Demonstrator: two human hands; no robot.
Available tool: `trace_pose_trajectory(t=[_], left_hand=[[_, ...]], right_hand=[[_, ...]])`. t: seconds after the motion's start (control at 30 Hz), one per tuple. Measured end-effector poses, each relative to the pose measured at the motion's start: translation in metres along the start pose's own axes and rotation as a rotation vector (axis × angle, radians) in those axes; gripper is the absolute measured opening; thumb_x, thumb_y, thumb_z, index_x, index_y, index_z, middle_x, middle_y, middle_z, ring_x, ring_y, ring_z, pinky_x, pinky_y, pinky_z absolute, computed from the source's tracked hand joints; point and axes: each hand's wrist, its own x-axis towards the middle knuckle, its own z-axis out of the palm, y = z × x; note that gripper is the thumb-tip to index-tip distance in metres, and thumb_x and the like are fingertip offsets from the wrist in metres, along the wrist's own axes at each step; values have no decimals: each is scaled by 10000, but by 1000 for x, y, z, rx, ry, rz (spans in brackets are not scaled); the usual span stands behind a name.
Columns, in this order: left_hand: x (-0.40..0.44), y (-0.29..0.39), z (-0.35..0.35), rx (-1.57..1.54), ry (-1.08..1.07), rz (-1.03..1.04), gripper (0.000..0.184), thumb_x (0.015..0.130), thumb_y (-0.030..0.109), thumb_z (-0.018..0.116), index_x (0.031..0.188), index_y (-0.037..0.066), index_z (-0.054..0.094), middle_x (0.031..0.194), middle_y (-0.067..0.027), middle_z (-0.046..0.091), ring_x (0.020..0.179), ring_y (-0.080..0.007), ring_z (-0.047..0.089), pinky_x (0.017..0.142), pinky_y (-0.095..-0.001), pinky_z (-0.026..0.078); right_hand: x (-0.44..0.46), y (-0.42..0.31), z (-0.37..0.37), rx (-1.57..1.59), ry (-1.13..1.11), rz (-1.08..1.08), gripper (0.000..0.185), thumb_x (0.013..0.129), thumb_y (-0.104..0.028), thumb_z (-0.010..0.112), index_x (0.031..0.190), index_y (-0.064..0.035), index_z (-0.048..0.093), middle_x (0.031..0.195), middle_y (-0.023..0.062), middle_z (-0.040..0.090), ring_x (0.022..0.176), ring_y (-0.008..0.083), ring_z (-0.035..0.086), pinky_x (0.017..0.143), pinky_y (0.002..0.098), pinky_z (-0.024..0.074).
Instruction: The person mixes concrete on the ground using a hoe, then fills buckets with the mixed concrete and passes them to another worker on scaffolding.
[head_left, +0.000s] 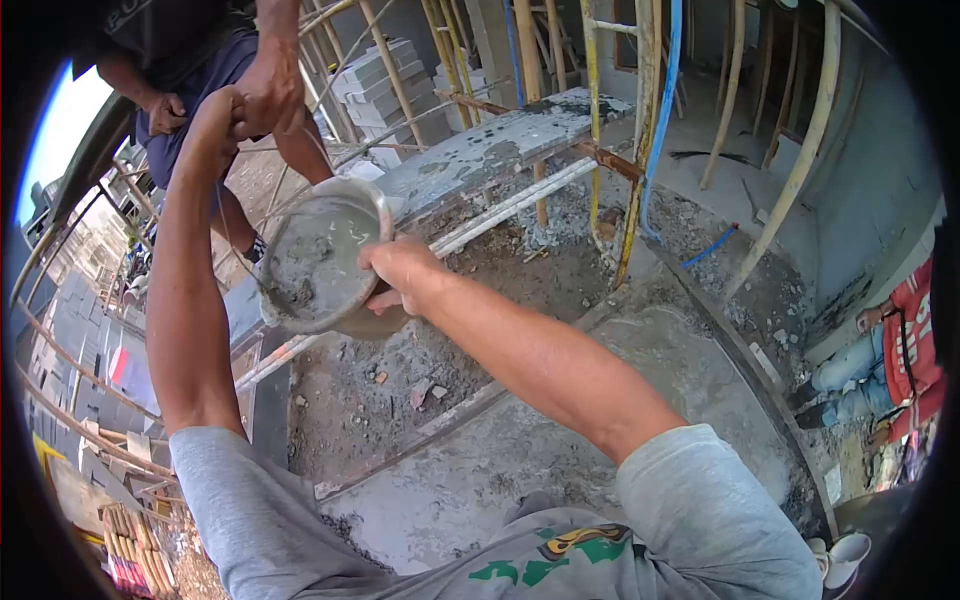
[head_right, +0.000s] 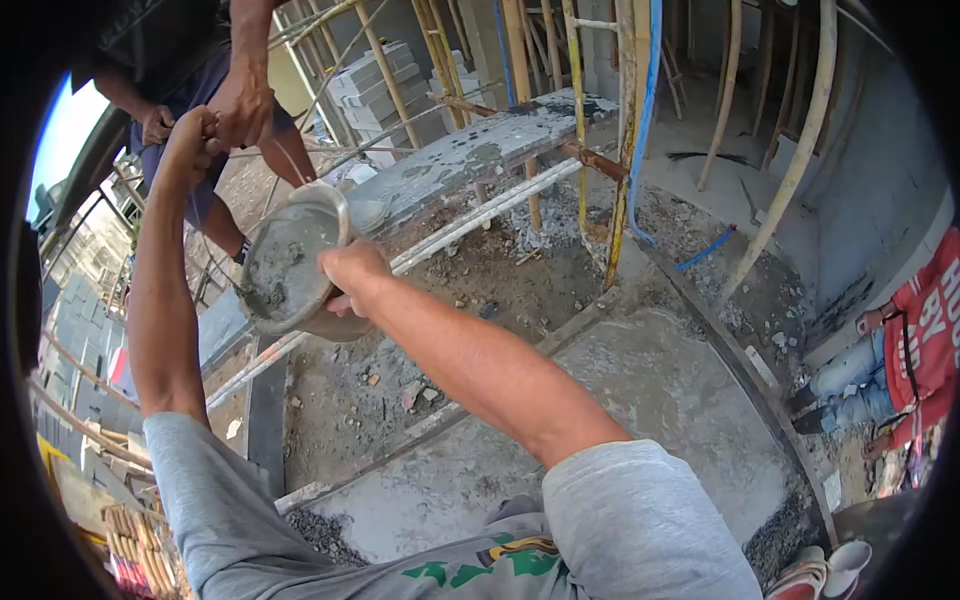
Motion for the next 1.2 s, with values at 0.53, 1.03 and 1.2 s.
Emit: trace_pose_trajectory(t=[0.53,1.03,1.2], left_hand=[[-516,-299,559,81,-1386,259,283,886,241,580,1010,-10,627,916,-94,645,872,-159,604,795,-283,466],[-1304,-41,970,-349,-1753,1281,590,802,303,679,1244,-21,459,1171,-226,544,1118,-369,513,925,-435,420],[-1379,-64,1010,-379,-1957,1368,377,794,207,646,1106,8,575,971,-213,633,925,-381,611,814,-470,478]], right_hand=[[-591,544,-401,23,1839,1026,401,827,-284,499,1036,36,620,1074,236,625,1001,386,604,864,442,492],[-1204,843,-552,636,2622,665,648,800,-298,628,1330,17,427,1309,188,513,1162,374,516,916,501,425],[-1218,857,-595,998,2597,-220,651,804,-273,663,1356,-69,386,1313,165,477,1207,301,443,932,494,383]])
